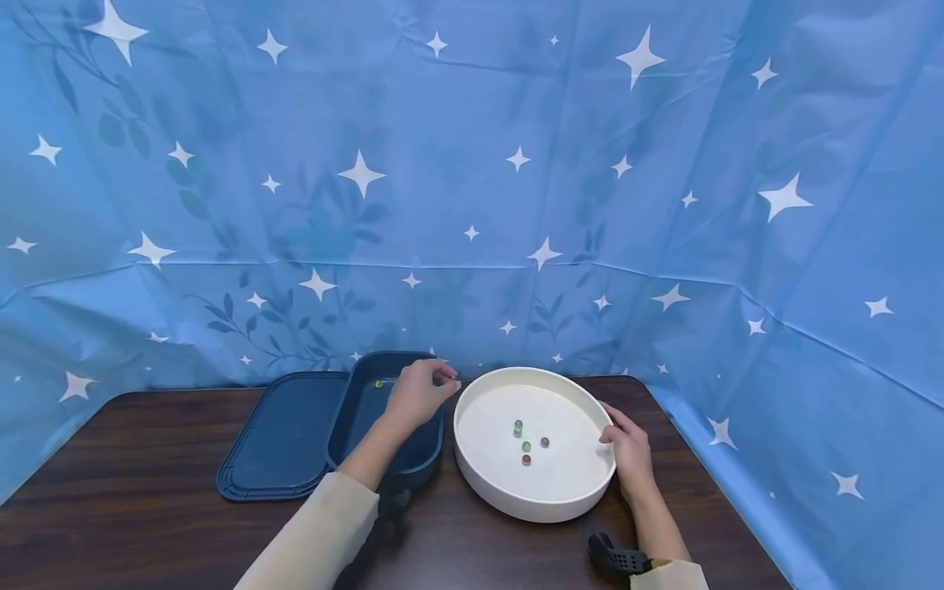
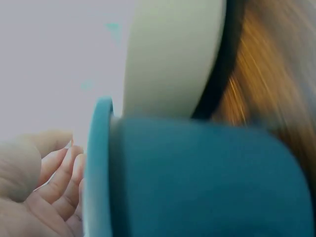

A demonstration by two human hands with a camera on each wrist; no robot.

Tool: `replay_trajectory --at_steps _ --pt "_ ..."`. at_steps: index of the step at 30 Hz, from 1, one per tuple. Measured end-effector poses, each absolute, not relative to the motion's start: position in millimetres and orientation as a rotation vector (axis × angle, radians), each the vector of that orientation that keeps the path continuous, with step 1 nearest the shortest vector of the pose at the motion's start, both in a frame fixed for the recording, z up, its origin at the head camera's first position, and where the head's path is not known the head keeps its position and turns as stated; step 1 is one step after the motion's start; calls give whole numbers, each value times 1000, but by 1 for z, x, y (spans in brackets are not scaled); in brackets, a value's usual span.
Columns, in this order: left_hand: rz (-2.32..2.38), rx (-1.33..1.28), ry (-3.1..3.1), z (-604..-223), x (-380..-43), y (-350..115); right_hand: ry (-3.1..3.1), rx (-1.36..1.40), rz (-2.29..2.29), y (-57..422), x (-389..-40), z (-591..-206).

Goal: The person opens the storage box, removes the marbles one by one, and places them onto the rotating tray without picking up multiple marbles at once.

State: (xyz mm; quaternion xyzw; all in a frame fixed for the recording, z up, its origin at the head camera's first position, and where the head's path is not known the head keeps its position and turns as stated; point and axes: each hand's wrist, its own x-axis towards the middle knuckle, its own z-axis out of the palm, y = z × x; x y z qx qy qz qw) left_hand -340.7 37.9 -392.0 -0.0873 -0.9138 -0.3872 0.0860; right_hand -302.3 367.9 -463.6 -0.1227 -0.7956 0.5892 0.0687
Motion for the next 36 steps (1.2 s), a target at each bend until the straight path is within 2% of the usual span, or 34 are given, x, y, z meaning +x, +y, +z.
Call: replay_trajectory --at_steps 9,21,29,36 --pt "-1208 -393 -2749 -394 -335 63 -2393 -371 1766 368 -302 -463" --pt "-1022 -518 -2837 -407 -333 96 -2385 -369 1779 368 -301 -463" --pt "-1051 -526 -2890 -419 -337 106 -2383 -376 1772 367 -301 -462" --pt "-828 -530 -2926 -424 -341 113 -2385 -379 1772 367 -301 -462"
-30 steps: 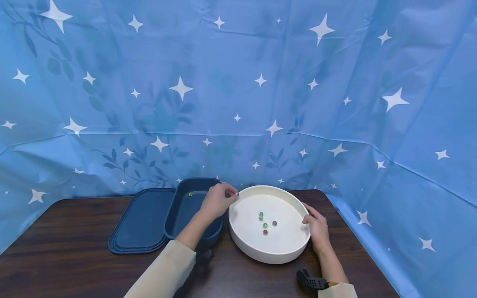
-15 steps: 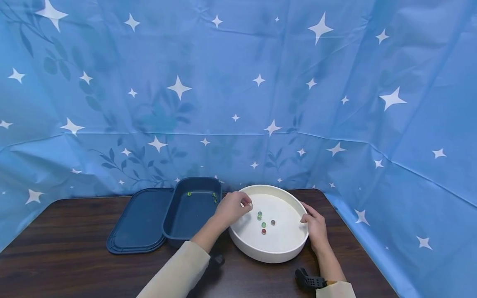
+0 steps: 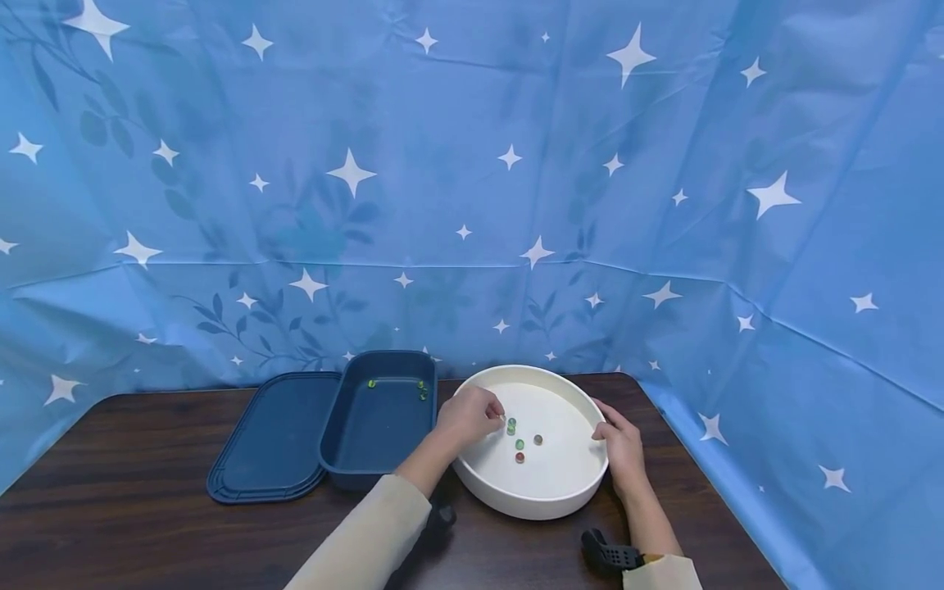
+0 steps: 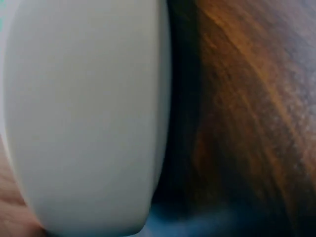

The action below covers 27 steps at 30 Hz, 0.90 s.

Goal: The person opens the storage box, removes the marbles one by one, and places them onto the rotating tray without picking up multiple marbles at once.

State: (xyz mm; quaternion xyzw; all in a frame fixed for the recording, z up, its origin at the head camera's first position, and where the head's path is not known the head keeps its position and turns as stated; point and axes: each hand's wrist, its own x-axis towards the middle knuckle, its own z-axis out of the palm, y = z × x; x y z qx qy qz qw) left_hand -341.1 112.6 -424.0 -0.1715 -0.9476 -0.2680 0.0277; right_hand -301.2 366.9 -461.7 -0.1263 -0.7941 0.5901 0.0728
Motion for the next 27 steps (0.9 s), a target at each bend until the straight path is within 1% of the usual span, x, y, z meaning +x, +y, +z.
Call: replay_trajectory --at_steps 8,16,27 --pt "-596 -447 -2912 -428 -338 119 -2381 -384 1776 366 -302 -463" --pt "-560 -450 -2953 -431 -338 120 -2347 -335 1810 366 -301 -464" --pt "-547 -463 -2954 -435 -340 121 -2348 -336 1809 366 -300 -464"
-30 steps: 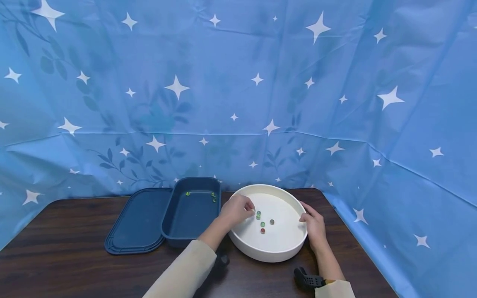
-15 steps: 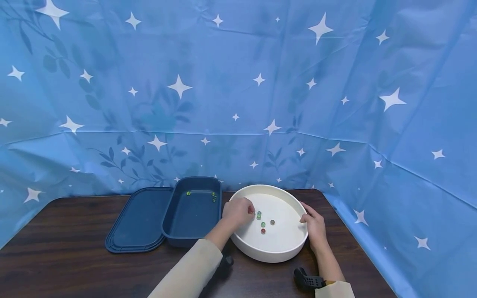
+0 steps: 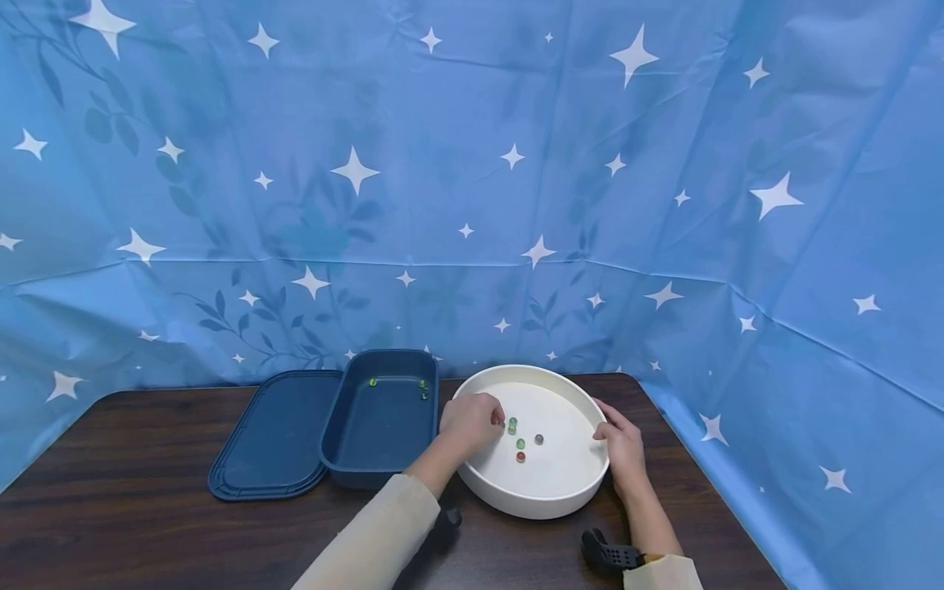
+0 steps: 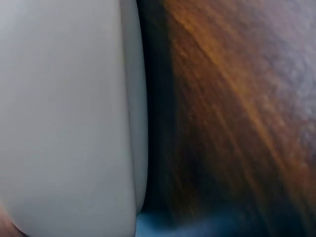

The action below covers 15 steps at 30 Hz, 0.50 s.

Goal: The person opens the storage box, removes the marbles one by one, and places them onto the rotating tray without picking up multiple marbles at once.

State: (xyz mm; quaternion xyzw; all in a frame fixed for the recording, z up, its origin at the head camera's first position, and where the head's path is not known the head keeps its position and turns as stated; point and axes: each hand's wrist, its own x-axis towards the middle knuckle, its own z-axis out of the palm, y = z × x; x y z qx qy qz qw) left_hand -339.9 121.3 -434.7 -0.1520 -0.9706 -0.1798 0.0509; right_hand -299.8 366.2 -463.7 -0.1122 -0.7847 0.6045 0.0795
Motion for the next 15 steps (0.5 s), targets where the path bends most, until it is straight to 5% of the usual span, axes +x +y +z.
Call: replay_trajectory --at_steps 15 --pt "-1146 -407 -2708 -410 -336 95 -2366 -339 1800 367 -301 -464"
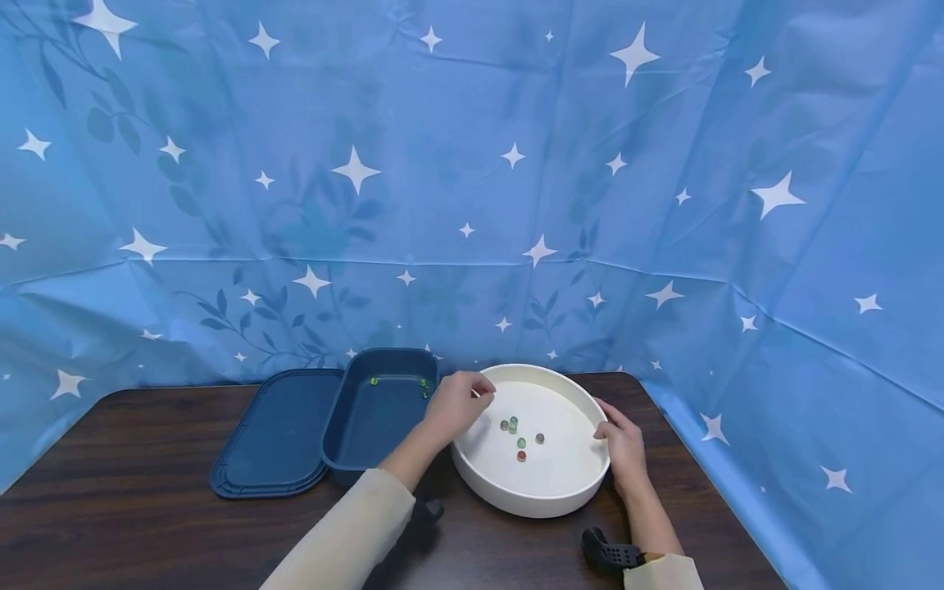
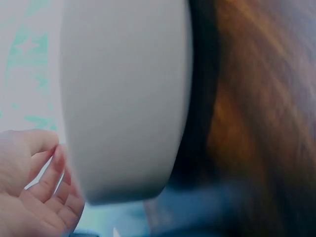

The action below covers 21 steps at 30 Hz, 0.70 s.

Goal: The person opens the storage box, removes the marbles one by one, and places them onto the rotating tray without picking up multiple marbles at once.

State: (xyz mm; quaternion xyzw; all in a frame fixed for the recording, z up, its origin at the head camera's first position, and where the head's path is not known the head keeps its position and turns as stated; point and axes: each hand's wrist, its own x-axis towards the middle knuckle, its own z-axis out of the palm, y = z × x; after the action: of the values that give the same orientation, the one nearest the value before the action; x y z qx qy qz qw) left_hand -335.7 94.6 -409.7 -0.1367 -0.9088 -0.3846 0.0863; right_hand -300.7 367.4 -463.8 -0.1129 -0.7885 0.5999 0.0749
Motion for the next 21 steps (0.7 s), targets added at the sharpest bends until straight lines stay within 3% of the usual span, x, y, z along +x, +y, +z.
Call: replay_trajectory --at_steps 10,21 --pt "-1325 -289 -2589 -394 -348 48 -2355 -352 1805 369 -303 -465" --pt "-1386 -123 -2562 -405 -357 16 -2378 -340 1774 366 -301 -463"
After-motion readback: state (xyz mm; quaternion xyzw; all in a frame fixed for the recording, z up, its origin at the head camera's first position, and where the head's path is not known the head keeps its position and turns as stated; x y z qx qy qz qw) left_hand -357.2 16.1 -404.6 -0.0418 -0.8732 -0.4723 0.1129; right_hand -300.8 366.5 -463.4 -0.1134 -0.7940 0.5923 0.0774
